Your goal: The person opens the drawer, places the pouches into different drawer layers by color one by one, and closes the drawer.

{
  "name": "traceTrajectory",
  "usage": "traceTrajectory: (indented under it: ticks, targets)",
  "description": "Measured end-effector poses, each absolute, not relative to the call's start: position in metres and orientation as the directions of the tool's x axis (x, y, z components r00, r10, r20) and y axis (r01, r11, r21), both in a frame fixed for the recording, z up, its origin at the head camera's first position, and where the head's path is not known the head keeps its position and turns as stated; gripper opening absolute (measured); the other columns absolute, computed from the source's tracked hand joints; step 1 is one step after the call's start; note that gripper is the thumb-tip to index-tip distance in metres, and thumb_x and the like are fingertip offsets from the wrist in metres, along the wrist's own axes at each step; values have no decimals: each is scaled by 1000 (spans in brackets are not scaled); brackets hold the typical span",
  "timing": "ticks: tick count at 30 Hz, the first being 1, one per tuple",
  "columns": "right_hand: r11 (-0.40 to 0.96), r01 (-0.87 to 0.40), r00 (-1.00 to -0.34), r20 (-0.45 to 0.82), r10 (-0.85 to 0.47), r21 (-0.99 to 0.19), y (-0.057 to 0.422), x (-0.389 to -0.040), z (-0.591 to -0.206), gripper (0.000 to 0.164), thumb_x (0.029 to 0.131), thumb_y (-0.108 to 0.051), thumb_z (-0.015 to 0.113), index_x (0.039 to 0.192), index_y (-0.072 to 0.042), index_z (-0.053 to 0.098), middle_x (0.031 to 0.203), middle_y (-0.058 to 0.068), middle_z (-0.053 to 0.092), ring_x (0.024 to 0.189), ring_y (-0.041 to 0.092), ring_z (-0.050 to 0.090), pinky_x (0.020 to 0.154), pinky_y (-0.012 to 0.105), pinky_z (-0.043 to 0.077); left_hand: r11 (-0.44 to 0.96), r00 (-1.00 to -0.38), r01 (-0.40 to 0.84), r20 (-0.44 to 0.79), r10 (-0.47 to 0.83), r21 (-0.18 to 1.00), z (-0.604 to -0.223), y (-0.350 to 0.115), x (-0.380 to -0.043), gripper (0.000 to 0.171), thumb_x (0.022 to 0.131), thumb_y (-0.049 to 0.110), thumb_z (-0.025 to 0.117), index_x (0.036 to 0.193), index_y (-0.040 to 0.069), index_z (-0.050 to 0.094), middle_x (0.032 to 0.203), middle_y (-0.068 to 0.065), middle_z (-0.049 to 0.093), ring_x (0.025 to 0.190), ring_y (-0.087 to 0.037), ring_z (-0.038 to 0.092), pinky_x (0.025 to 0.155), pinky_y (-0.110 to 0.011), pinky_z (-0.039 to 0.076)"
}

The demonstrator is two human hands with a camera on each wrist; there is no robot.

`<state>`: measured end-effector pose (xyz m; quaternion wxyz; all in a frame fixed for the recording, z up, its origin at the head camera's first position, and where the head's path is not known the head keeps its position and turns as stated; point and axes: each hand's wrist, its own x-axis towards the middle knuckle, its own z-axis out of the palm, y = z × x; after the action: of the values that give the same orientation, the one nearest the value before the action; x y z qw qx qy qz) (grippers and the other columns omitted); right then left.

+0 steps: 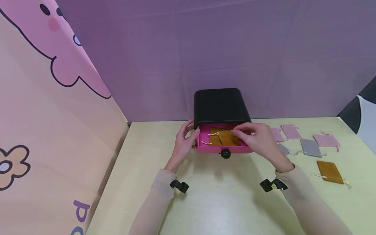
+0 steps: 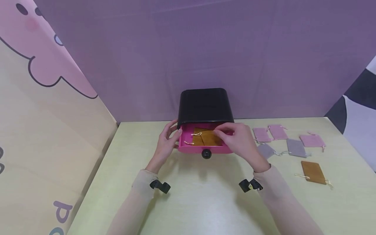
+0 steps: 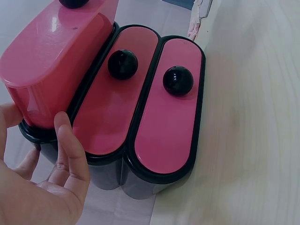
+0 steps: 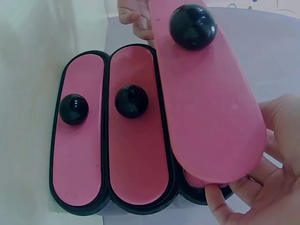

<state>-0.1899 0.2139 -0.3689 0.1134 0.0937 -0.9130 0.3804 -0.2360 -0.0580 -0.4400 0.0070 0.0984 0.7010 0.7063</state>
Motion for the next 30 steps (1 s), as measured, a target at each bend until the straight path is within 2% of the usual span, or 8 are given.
traceTrajectory:
  ticks: [5, 11, 14, 18, 21, 26, 28, 30]
  targets:
    - [663, -228, -965, 257, -55, -713, 220, -184, -369, 26, 102, -34, 73, 114, -13, 83, 106, 9, 82, 96, 20, 70, 75, 16, 52, -21, -981, 128, 129, 145, 992, -440, -58, -236, 56, 107, 26, 65, 159, 23, 46, 157, -16, 53, 97, -29, 77, 65, -24, 60]
    - [642, -228, -957, 290, -9, -732, 226, -179, -368, 27, 102, -36, 73, 114, -14, 83, 104, 10, 81, 83, -5, 68, 74, 12, 51, -41, -983, 123, 127, 131, 992, -441, -59, -237, 55, 107, 25, 65, 159, 24, 47, 155, -15, 55, 92, -23, 75, 64, -25, 59]
    - [633, -232, -951, 309, 13, -739, 228, -177, -370, 27, 101, -35, 74, 113, -12, 82, 102, 12, 81, 80, -7, 66, 73, 12, 51, -39, -983, 120, 124, 132, 992, -441, -60, -237, 55, 107, 26, 66, 159, 24, 47, 156, -15, 55, 92, -23, 75, 64, -25, 59]
    - [625, -231, -948, 317, 28, -746, 232, -173, -373, 27, 101, -35, 74, 112, -12, 82, 101, 11, 81, 80, -3, 67, 72, 13, 51, -33, -984, 115, 118, 134, 993, -442, -60, -237, 56, 106, 27, 66, 159, 24, 47, 157, -15, 54, 92, -23, 76, 65, -25, 60]
    - [621, -242, -944, 328, 25, -745, 234, -172, -375, 26, 101, -34, 75, 113, -12, 82, 97, 2, 81, 80, -2, 67, 71, 13, 51, -35, -984, 115, 119, 132, 993, -442, -60, -237, 56, 107, 26, 66, 159, 25, 47, 156, -15, 54, 90, -21, 75, 65, -25, 60]
    - [607, -280, -930, 367, 20, -744, 239, -169, -377, 23, 101, -28, 76, 114, -11, 82, 91, -28, 72, 80, -6, 66, 70, 12, 51, -56, -983, 121, 128, 132, 991, -441, -59, -236, 55, 107, 24, 65, 159, 22, 48, 155, -16, 55, 88, -18, 75, 63, -24, 60]
    - [601, -293, -925, 379, 18, -744, 242, -168, -378, 22, 100, -26, 76, 115, -10, 82, 90, -34, 69, 80, -6, 66, 70, 12, 51, -56, -984, 117, 124, 132, 992, -441, -59, -236, 55, 107, 24, 65, 159, 22, 48, 155, -17, 55, 90, -20, 75, 64, -25, 60]
    - [605, -300, -924, 382, 8, -738, 246, -168, -380, 23, 101, -25, 76, 116, -9, 82, 92, -33, 70, 82, -7, 66, 70, 11, 51, -53, -984, 114, 120, 132, 992, -442, -58, -236, 55, 107, 25, 65, 159, 22, 48, 155, -17, 55, 93, -24, 76, 64, -25, 60]
